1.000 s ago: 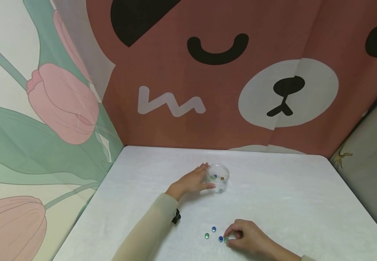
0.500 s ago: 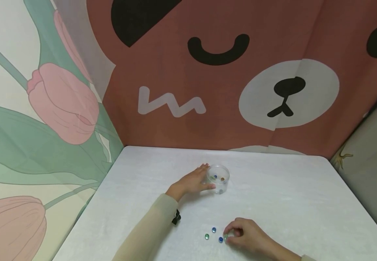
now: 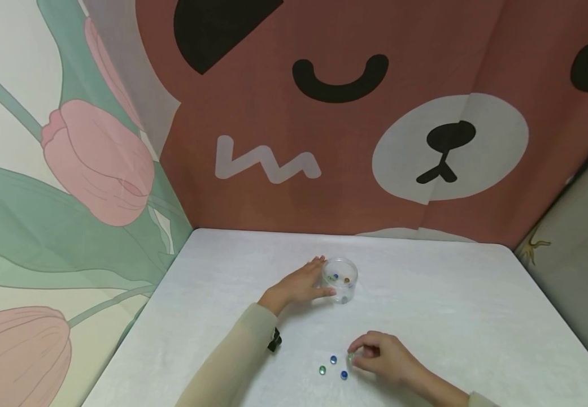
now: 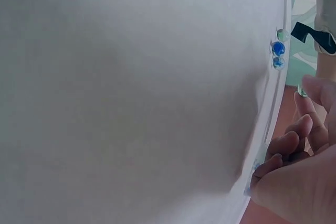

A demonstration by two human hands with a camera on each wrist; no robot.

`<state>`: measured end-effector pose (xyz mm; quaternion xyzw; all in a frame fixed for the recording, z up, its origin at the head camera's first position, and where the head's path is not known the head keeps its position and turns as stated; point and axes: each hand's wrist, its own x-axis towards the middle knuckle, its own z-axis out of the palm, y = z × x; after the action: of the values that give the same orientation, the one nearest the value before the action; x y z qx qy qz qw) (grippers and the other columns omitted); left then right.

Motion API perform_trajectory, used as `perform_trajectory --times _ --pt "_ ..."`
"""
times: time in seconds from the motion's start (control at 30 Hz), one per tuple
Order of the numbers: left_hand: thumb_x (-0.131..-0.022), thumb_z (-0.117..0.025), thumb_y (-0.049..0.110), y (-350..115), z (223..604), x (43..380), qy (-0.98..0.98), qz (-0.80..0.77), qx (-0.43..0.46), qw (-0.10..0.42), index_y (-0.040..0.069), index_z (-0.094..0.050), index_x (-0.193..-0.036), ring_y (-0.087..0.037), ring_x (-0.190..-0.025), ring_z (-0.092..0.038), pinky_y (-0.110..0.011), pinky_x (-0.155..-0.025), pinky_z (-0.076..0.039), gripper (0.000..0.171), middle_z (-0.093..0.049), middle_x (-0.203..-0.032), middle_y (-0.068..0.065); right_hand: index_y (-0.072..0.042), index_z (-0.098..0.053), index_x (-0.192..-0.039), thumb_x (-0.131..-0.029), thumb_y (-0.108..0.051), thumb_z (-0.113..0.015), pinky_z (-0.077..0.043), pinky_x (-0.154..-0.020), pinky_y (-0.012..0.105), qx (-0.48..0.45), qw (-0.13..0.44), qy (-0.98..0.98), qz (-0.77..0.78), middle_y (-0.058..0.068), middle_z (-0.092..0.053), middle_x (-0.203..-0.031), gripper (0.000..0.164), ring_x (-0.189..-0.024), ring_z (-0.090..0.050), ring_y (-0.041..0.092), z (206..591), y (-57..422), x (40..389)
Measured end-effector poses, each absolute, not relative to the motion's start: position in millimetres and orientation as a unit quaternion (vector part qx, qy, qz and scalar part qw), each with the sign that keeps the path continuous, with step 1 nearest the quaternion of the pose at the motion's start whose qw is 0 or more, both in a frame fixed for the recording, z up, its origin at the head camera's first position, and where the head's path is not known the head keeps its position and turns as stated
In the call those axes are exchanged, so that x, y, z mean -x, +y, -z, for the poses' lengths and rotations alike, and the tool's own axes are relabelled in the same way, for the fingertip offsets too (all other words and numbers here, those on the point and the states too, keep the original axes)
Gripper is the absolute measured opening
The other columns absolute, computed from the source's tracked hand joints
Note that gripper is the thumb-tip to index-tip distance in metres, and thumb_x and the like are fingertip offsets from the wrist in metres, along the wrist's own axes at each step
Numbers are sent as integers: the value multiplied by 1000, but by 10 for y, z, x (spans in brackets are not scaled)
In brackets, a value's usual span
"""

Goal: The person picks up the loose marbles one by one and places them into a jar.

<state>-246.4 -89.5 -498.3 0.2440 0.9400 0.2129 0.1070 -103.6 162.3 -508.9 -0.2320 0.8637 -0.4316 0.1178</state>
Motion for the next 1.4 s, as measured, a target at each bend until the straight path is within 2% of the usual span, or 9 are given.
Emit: perform_trajectory --times 0.2,0.47,0.93,1.23,1.4 --pt "-94 -57 66 -898 4992 2471 940 -211 -248 103 13 -18 -163 -23 -157 -12 -43 -126 -18 96 -14 -170 -4 -20 -77 -99 -87 -27 -80 -43 -56 20 217 103 864 443 -10 -52 -76 14 -68 -47 1 5043 1608 1092" --pt "-92 -55 70 -903 5015 2462 941 -204 -251 100 15 -19 -163 -19 -157 -10 -41 -126 -18 97 -14 -170 -3 -17 -78 -102 -87 -28 -80 -41 -56 21 190 96 867 451 -6 -51 -75 19 -67 -46 4 4960 1569 1180" --pt "-92 -53 72 -900 4997 2446 940 -209 -251 101 13 -18 -163 -20 -157 -10 -43 -126 -18 99 -14 -170 -4 -16 -78 -103 -87 -29 -81 -39 -56 22 161 70 873 455 -5 -49 -74 21 -67 -45 7 4780 1474 1329" --pt "-93 -57 67 -894 4965 2431 941 -208 -247 100 14 -19 -163 -21 -157 -12 -44 -126 -20 96 -14 -170 -4 -18 -78 -101 -86 -26 -82 -38 -58 23 123 50 875 465 -4 -49 -73 18 -70 -46 9 4710 1457 1429" --pt "-94 -58 65 -888 4974 2440 942 -204 -249 94 15 -19 -163 -21 -157 -12 -44 -125 -21 94 -15 -170 -5 -14 -78 -102 -86 -25 -82 -38 -58 24 103 48 875 471 -2 -49 -74 20 -71 -46 13 4643 1459 1478"
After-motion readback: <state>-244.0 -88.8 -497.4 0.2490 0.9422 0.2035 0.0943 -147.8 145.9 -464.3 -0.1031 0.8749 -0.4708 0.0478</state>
